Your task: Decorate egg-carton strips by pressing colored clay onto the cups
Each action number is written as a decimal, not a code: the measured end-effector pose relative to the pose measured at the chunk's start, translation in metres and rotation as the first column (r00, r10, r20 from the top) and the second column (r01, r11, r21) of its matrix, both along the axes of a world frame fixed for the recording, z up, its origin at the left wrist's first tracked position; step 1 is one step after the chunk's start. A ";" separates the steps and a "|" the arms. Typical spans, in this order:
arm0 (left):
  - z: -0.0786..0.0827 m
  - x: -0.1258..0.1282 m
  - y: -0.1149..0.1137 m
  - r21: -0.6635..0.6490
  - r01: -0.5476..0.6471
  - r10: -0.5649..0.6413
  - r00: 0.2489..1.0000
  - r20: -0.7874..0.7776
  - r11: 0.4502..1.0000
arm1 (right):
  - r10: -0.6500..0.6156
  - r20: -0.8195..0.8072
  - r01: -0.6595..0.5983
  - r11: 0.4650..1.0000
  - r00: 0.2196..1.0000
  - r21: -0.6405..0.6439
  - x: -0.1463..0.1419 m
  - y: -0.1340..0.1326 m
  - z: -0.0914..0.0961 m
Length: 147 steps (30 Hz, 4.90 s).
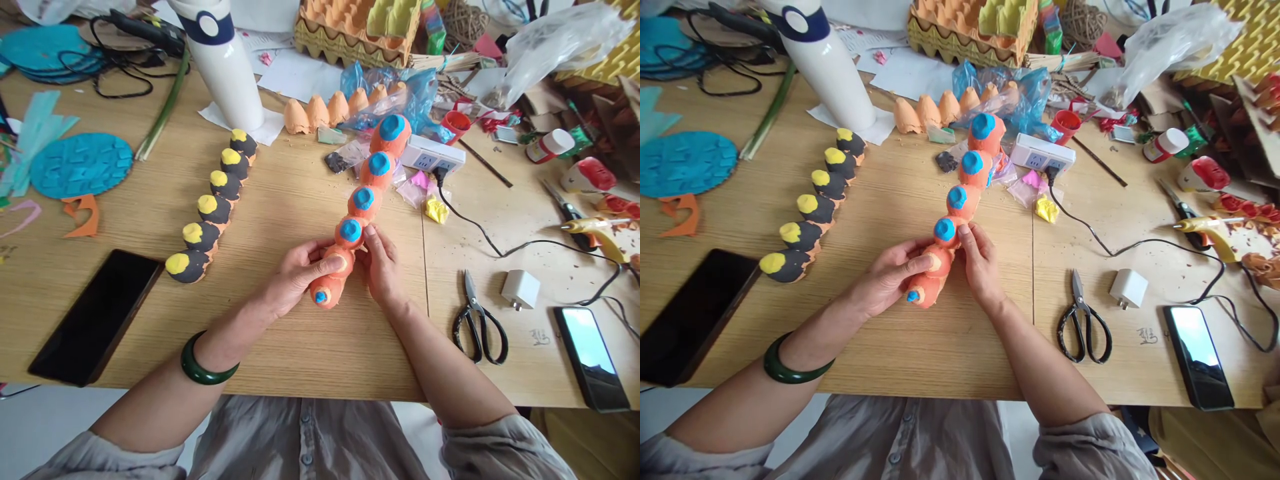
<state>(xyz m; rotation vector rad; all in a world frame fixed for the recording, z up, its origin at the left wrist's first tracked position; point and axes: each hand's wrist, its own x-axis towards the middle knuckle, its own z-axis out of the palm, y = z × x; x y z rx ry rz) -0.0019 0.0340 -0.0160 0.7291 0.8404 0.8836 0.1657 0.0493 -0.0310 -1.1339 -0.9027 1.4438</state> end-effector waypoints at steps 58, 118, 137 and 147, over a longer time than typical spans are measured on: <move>0.007 -0.005 0.004 -0.011 -0.027 0.029 0.984 0.178 1.000 | 0.338 -0.381 -0.414 0.901 0.860 -0.134 0.001 0.001 0.003; 0.003 -0.011 0.003 0.199 0.097 -0.145 0.959 0.243 0.975 | 0.436 -0.416 -0.479 0.878 0.798 0.000 0.005 0.002 0.003; 0.003 -0.010 0.003 0.171 0.053 -0.086 0.977 0.197 0.984 | 0.442 -0.380 -0.485 0.874 0.813 -0.021 0.003 0.001 0.001; 0.000 -0.007 0.003 0.176 -0.002 -0.019 0.993 0.118 0.984 | 0.436 -0.335 -0.482 0.874 0.835 -0.064 -0.001 -0.001 0.002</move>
